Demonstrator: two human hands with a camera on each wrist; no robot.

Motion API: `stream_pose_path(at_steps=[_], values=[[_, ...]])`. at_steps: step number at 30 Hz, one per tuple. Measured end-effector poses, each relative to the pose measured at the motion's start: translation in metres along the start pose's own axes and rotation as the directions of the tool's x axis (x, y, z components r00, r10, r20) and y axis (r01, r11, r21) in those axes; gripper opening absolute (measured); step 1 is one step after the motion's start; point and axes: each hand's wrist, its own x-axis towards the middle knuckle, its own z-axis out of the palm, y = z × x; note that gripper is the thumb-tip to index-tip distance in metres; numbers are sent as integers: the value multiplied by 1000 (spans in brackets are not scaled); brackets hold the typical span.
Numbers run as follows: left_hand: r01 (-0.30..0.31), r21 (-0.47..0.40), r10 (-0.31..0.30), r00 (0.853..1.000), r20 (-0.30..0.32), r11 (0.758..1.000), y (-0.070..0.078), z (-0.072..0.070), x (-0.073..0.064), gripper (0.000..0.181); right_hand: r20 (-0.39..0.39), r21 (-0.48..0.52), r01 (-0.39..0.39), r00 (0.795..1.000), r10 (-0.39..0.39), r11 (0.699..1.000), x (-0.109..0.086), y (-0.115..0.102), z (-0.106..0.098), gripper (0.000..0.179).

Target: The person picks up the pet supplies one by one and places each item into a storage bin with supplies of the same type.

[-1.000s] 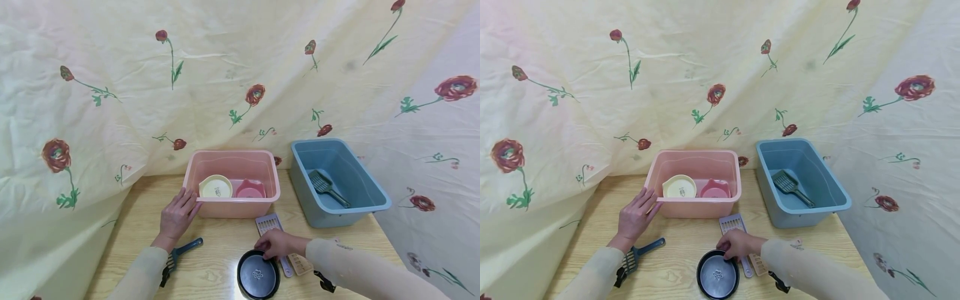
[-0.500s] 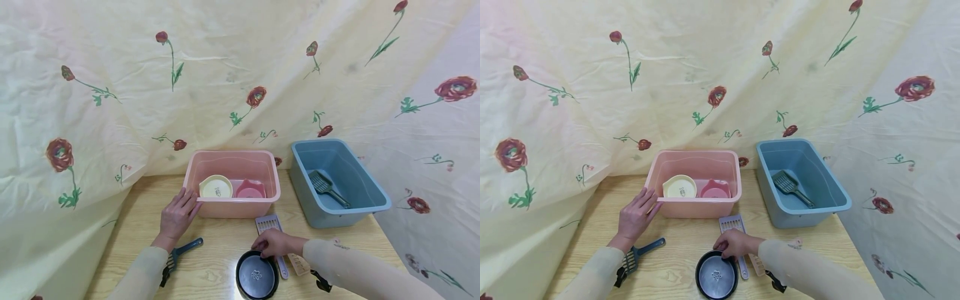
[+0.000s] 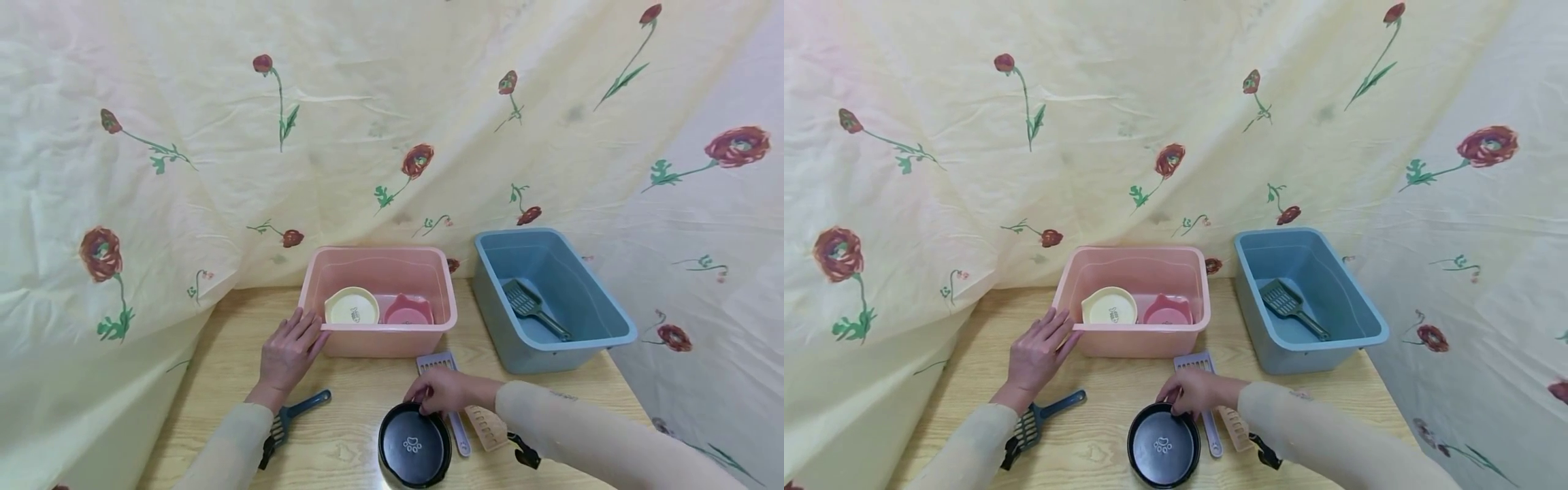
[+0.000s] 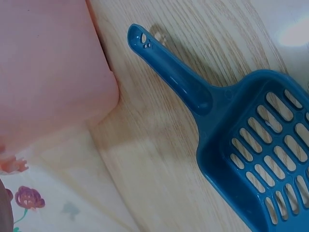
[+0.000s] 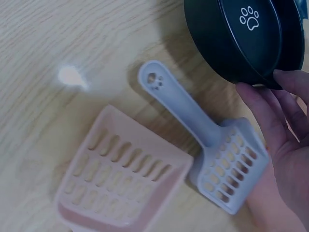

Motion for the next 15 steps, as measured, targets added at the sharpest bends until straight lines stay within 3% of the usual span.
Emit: stream_pose_path(at_steps=[15], values=[[-45, 26, 45, 999, -7, 999, 0, -2, 0, 48, 21, -18, 172, 985, -172, 985, -23, -41, -45, 30]])
